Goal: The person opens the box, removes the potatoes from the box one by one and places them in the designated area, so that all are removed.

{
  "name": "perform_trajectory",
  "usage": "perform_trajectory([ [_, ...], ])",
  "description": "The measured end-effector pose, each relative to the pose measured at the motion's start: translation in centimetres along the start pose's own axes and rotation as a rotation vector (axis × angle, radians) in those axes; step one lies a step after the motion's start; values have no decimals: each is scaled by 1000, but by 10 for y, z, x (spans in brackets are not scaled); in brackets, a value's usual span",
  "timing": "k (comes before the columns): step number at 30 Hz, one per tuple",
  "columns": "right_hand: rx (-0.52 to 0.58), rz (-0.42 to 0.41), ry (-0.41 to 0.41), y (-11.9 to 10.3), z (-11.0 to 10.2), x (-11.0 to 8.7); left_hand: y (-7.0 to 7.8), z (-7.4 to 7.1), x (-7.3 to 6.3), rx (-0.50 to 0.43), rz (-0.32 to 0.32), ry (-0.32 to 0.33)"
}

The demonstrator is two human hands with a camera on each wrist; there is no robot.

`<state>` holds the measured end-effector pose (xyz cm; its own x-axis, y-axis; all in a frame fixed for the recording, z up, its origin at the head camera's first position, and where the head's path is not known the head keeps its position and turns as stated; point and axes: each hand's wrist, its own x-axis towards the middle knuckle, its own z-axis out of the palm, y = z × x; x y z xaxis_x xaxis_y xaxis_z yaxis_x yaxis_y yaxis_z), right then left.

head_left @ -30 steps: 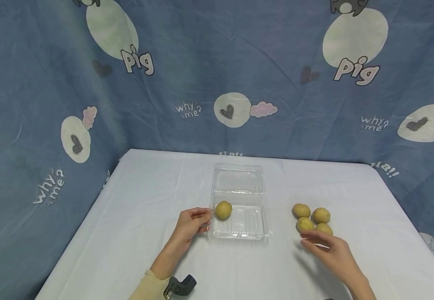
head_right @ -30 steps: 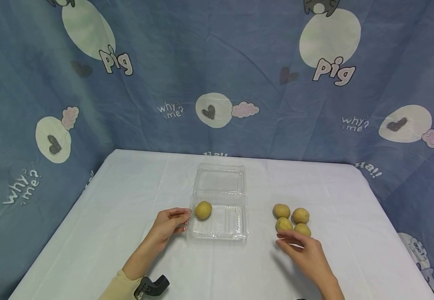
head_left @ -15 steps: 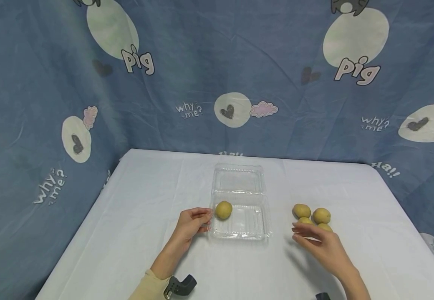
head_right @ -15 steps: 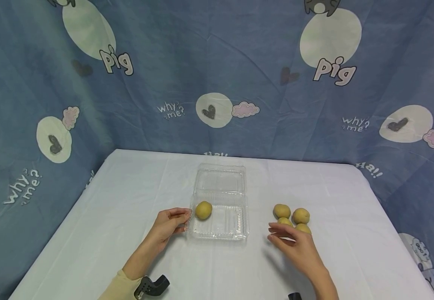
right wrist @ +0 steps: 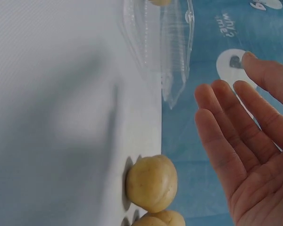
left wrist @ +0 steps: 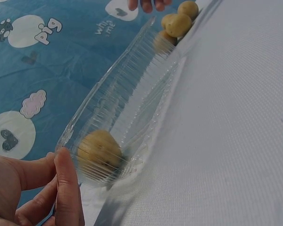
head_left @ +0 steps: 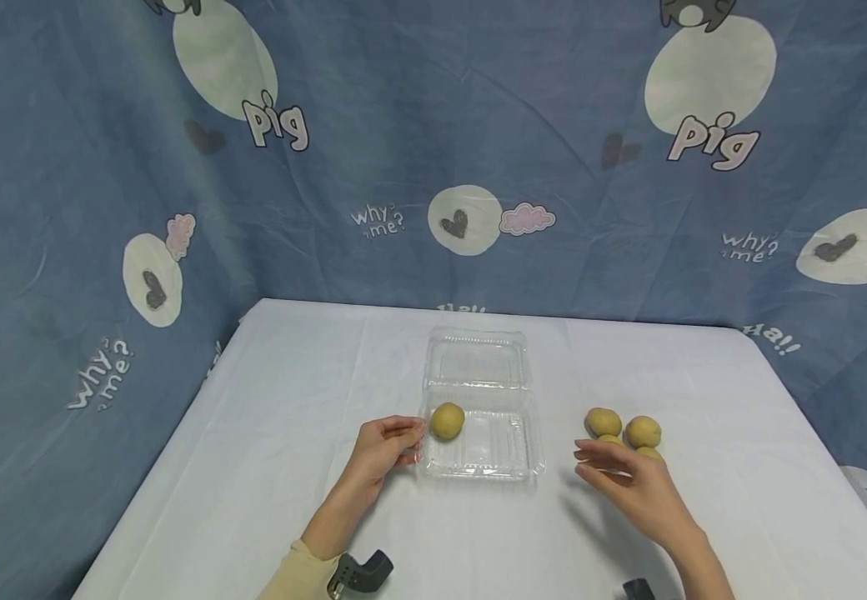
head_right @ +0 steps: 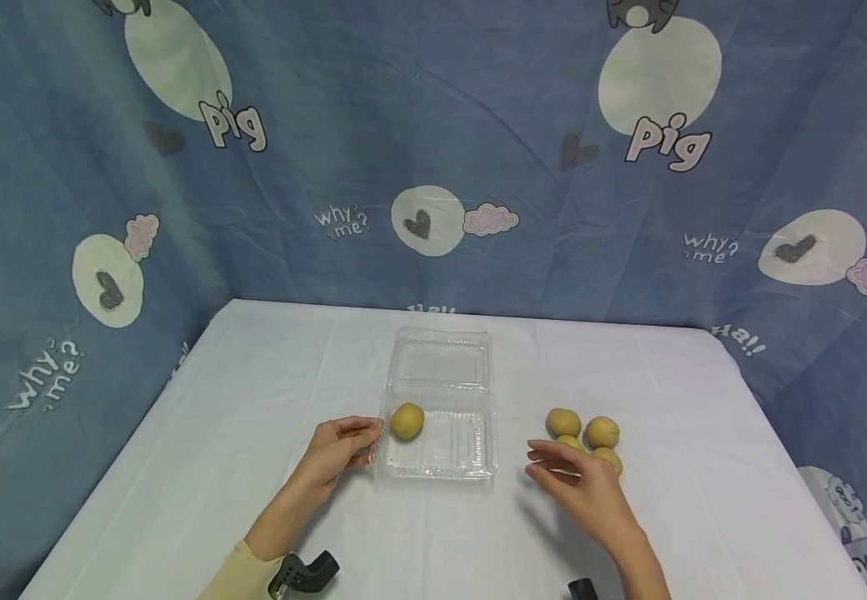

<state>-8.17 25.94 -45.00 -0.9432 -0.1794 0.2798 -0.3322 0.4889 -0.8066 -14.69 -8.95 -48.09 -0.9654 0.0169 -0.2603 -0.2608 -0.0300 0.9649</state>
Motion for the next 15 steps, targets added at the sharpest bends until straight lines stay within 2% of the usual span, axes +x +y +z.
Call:
perform_trajectory([
  [8, 16, 18, -20, -6, 4, 5, -1, 0, 0, -4, 0, -3],
  [15, 59, -35, -33, -10, 7, 11, -1, 0, 1, -8, -1, 0],
])
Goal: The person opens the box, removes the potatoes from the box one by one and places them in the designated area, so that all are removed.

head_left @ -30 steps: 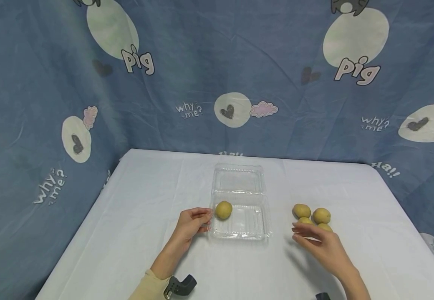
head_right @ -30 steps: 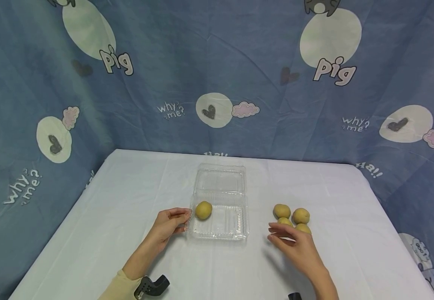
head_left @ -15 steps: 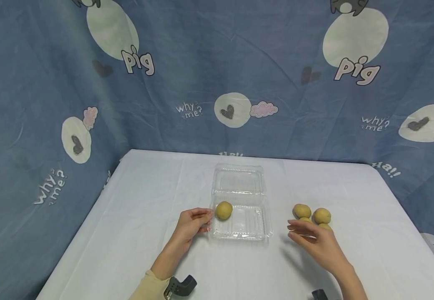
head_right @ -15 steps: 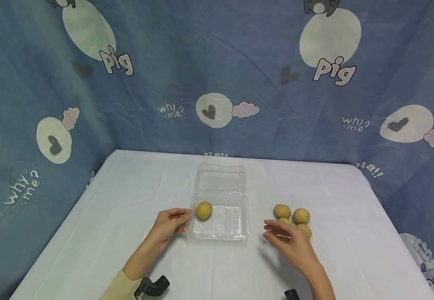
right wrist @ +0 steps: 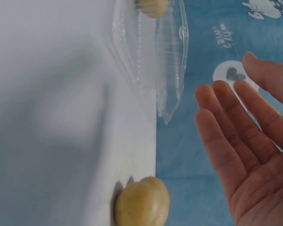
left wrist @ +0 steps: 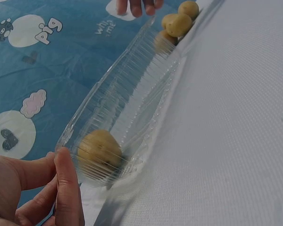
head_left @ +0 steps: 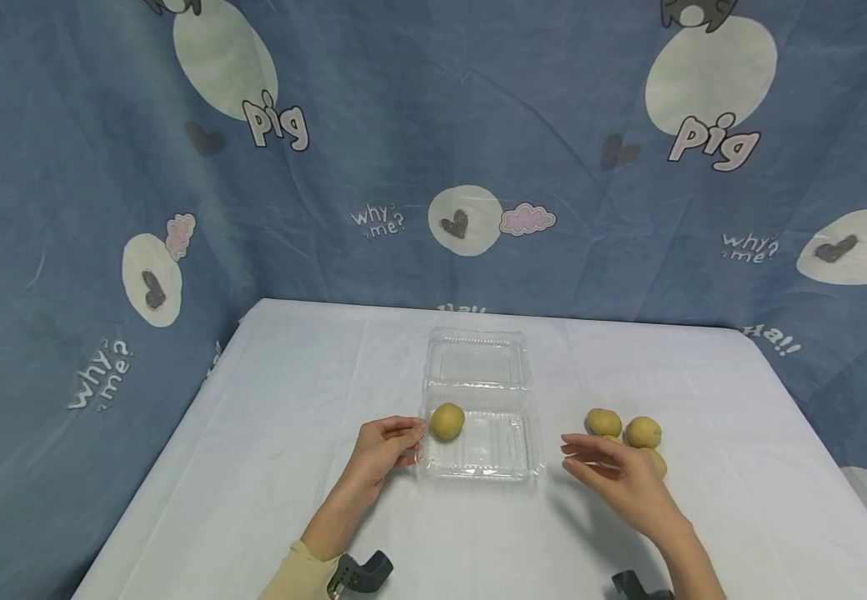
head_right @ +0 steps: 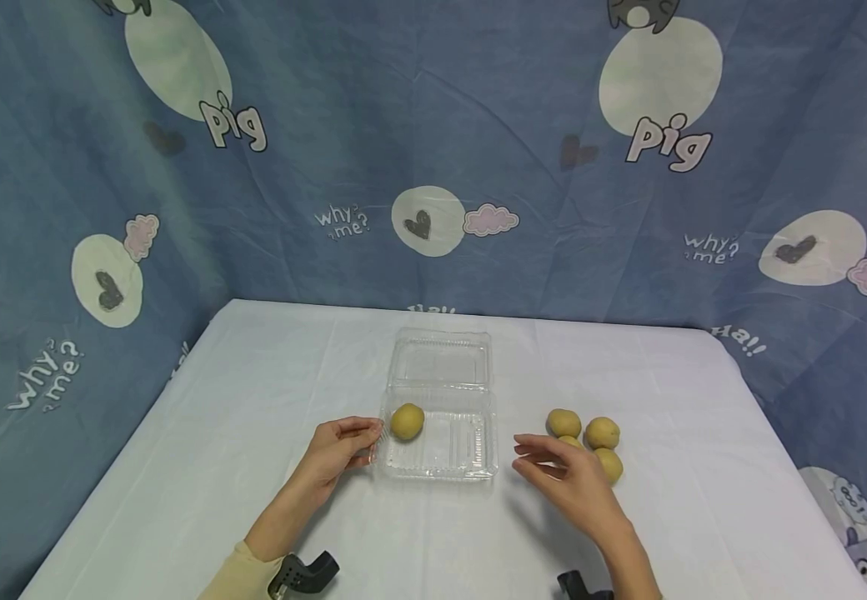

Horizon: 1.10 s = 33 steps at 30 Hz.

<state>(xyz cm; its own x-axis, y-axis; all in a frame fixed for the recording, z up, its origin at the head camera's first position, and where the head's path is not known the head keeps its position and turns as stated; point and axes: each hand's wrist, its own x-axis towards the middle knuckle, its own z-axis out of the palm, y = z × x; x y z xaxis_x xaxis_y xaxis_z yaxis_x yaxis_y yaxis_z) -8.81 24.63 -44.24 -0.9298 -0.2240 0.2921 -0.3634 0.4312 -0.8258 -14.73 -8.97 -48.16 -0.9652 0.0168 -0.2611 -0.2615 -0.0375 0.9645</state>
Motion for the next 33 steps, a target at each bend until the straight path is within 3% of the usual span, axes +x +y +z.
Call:
perform_trajectory([
  [20, 52, 21, -38, -11, 10, 16, 1, 0, -1, -5, 3, -6],
  [33, 16, 46, -56, -12, 15, 24, 1, 0, -1, -1, 0, -3],
])
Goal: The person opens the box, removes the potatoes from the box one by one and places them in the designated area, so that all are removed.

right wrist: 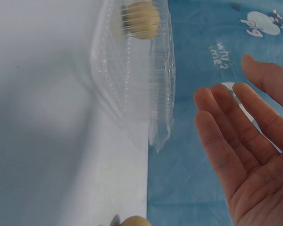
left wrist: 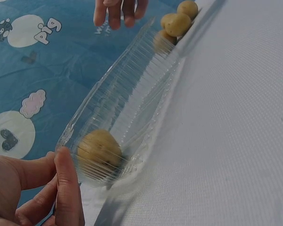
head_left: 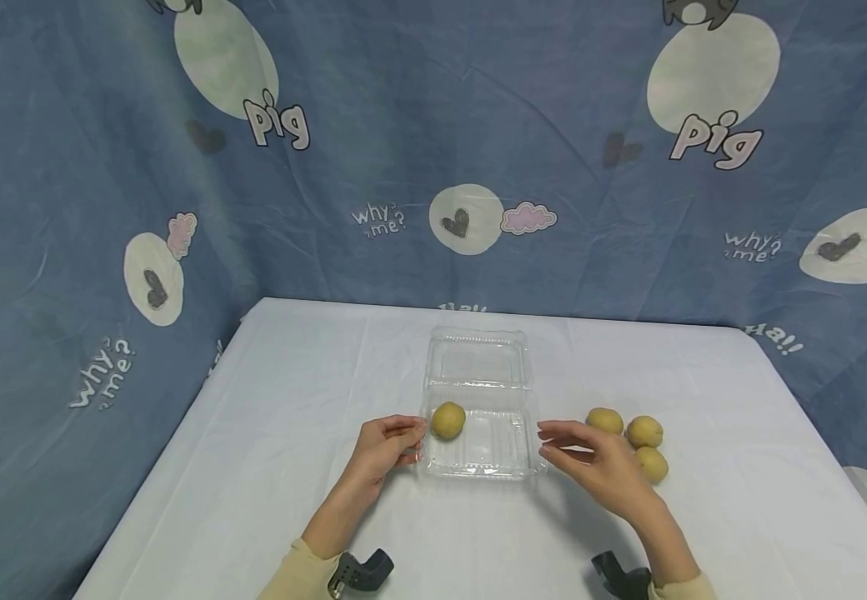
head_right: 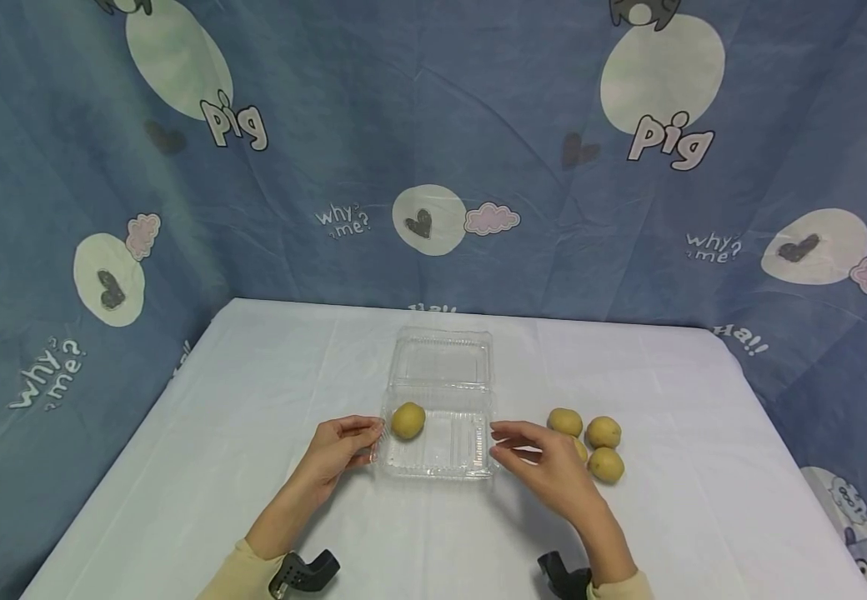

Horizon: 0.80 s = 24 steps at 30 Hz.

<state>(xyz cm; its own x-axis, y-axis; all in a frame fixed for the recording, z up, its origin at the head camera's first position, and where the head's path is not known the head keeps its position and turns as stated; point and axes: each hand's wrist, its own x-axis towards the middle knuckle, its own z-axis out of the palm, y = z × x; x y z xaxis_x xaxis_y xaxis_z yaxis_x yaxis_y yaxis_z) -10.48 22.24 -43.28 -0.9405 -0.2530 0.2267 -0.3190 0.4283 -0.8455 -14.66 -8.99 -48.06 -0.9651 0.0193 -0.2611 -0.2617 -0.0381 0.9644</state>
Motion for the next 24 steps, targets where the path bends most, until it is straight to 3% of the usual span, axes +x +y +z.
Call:
perform_trajectory([
  [24, 24, -21, -65, -1, 15, 12, 0, -2, 0, 13, -7, -6],
])
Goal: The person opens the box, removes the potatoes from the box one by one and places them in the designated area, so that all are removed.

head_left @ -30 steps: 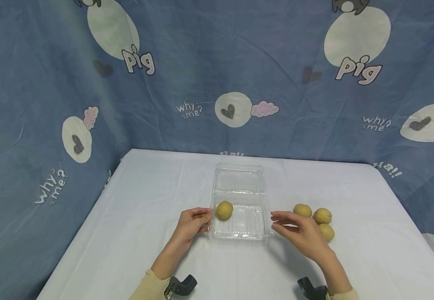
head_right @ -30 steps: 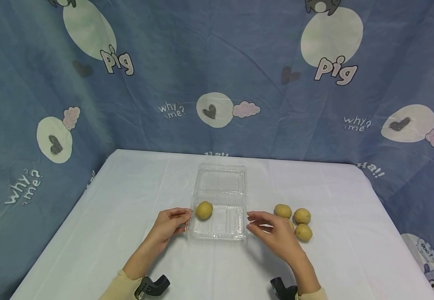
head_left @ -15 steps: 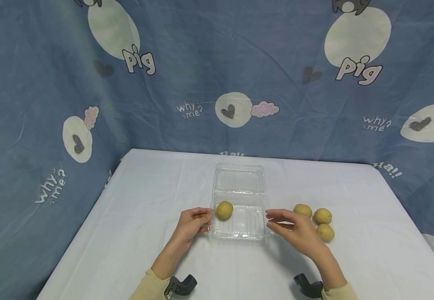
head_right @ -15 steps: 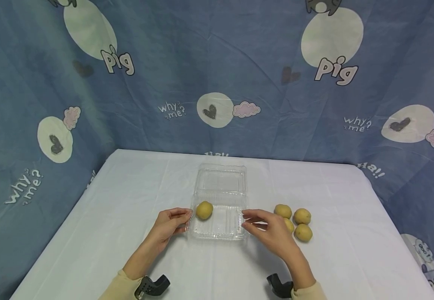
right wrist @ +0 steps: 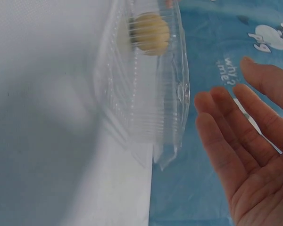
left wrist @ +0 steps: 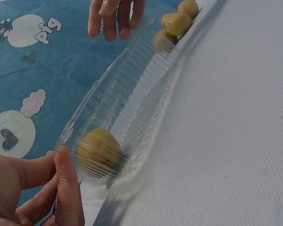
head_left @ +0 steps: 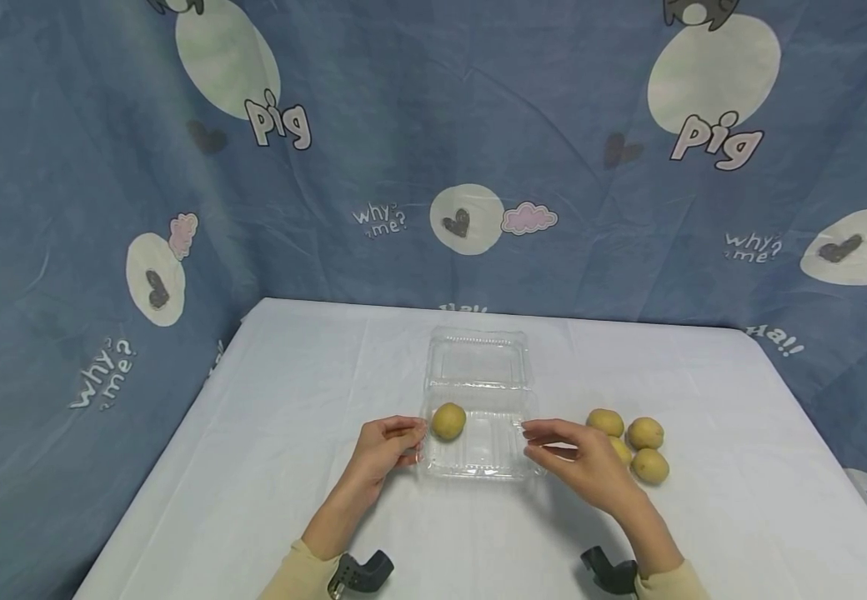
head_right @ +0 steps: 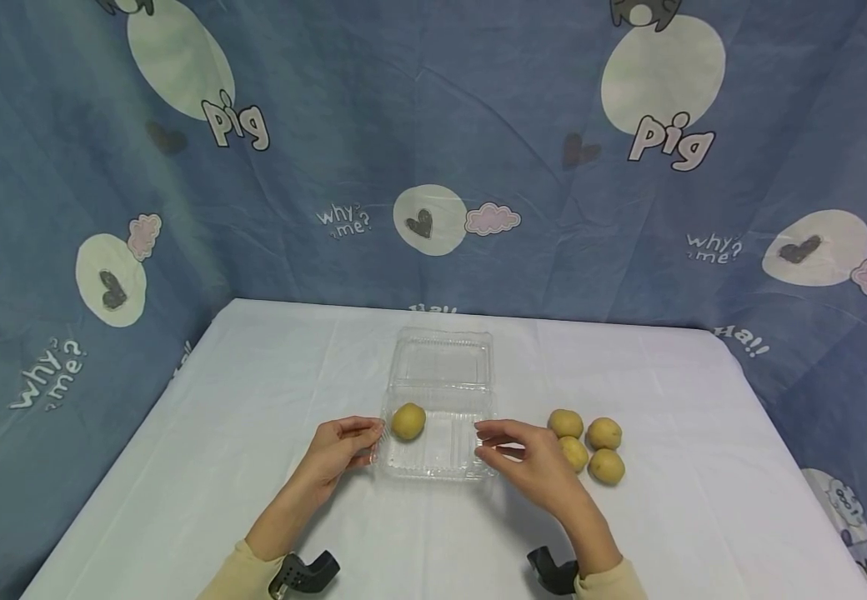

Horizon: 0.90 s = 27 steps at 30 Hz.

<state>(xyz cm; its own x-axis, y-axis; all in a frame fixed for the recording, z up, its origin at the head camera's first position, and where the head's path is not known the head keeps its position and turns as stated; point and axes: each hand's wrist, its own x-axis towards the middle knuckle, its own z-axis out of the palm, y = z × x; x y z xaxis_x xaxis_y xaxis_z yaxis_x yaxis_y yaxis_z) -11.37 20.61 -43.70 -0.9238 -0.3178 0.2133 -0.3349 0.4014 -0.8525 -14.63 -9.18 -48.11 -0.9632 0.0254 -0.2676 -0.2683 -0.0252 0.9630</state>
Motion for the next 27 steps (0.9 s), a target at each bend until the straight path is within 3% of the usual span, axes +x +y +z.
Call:
perform_trajectory([
  [10, -8, -5, -36, -12, 5, 5, 2, 0, -1, 2, -7, 0],
  [13, -10, -8, -45, -2, 7, 7, 3, 0, -2, 1, -9, 1],
  [27, 1, 1, -61, 1, 16, 17, 2, -1, 1, -6, -9, 1],
])
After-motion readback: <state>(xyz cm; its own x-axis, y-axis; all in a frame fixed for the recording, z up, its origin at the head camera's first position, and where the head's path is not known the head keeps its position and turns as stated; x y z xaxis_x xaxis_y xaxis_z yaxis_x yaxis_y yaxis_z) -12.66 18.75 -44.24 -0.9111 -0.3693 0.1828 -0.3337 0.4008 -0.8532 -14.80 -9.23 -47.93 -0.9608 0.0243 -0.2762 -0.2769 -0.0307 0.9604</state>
